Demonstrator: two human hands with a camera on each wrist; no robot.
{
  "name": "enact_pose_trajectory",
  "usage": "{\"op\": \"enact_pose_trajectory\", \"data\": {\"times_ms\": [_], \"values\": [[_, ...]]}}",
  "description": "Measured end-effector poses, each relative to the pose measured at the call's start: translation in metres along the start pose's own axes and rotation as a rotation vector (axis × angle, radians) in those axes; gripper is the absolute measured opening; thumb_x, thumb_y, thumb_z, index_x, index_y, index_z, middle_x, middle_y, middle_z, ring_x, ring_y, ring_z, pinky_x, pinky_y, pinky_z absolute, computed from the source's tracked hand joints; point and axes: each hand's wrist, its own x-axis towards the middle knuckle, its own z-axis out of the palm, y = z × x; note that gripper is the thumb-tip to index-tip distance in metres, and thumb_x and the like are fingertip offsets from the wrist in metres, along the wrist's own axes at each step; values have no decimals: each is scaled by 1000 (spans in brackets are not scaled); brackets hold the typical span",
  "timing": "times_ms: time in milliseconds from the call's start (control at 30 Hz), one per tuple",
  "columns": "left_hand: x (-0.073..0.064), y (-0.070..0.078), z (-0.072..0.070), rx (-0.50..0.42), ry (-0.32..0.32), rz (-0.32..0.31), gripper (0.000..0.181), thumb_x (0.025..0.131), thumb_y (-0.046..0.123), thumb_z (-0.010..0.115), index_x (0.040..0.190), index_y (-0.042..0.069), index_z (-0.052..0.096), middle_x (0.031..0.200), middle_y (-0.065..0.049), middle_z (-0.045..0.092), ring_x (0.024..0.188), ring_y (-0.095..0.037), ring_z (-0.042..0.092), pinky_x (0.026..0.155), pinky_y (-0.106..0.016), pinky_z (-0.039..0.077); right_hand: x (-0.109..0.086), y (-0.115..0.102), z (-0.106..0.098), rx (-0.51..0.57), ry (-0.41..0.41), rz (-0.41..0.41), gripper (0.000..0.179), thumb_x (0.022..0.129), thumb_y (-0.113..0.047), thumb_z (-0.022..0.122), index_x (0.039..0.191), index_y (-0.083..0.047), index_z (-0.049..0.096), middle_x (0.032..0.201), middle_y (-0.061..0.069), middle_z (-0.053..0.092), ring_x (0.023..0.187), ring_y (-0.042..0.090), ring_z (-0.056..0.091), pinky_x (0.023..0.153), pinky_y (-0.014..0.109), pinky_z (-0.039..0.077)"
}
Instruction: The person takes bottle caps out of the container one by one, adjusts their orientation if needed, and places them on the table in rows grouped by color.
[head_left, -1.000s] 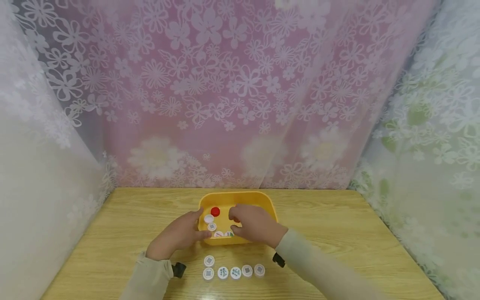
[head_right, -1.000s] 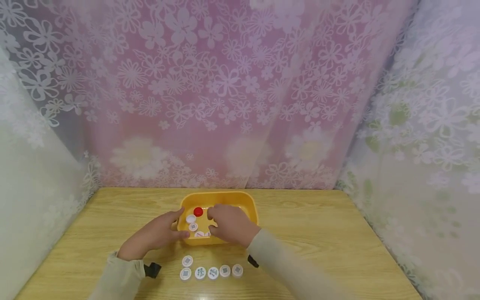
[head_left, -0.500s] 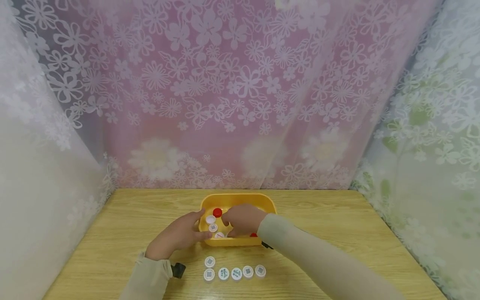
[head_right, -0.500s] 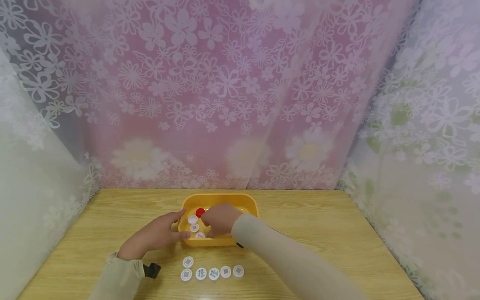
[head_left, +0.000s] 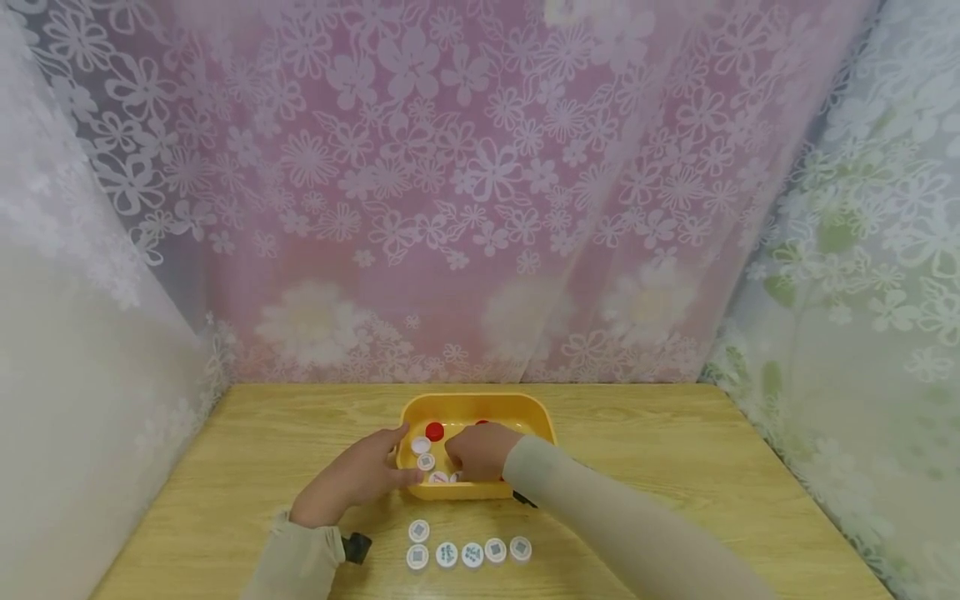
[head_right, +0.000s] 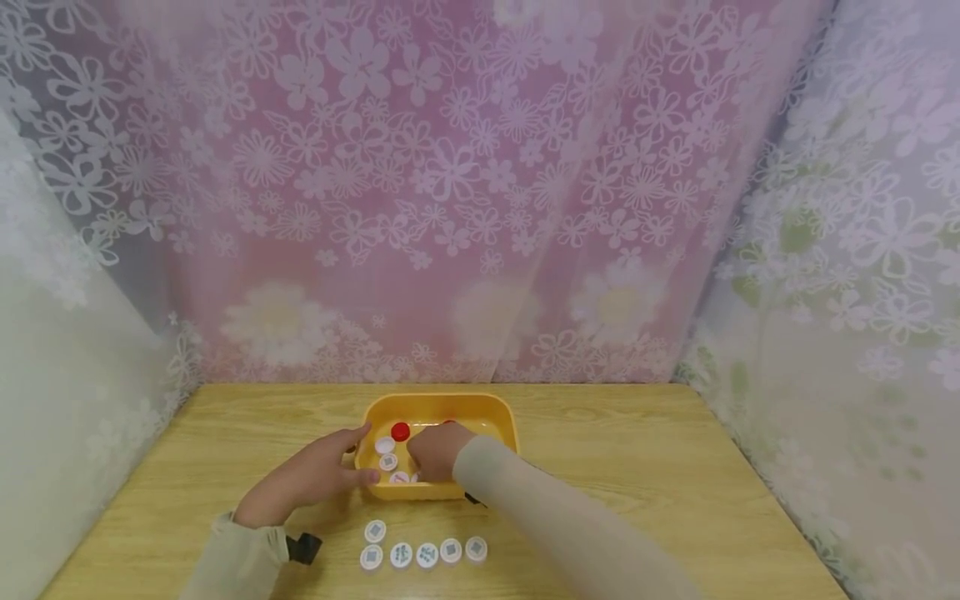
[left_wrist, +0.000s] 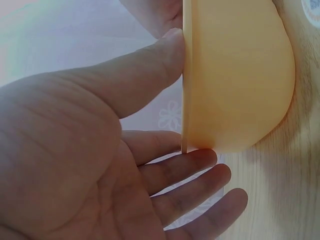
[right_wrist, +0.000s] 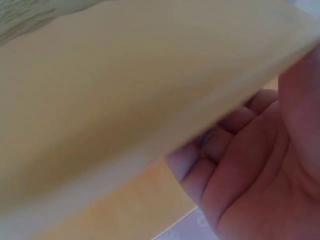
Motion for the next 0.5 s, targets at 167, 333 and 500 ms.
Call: {"op": "enact_pose_trajectory", "data": {"times_ms": [167, 333, 500], "values": [[2, 4, 0, 7, -12, 5, 90, 89, 41, 82, 158, 1, 40, 153, -21, 50, 140, -41, 49, 114, -59, 39, 3, 6, 7, -18, 18, -30, 17, 94, -38, 76, 89, -27, 64, 76, -13, 60, 71, 12, 56, 80, 28, 53], [0, 7, -1, 38, -14, -10, 91, 89, 38, 83, 159, 1, 37, 152, -25, 49, 138, -43, 50, 112, -61, 40, 4, 18, 9, 56, 68, -47, 19, 93, -36, 78, 91, -25, 63, 79, -12, 59, 70, 12, 55, 73, 27, 51], [-3, 15, -2, 129, 18, -13, 97, 87, 41, 84, 161, 3, 34, 149, -24, 49, 129, -41, 57, 107, -60, 46, -5, 32, -1, 207, 159, -40, 22, 89, -28, 80, 104, -21, 66, 89, -12, 62, 76, 11, 57, 77, 25, 53]]}}
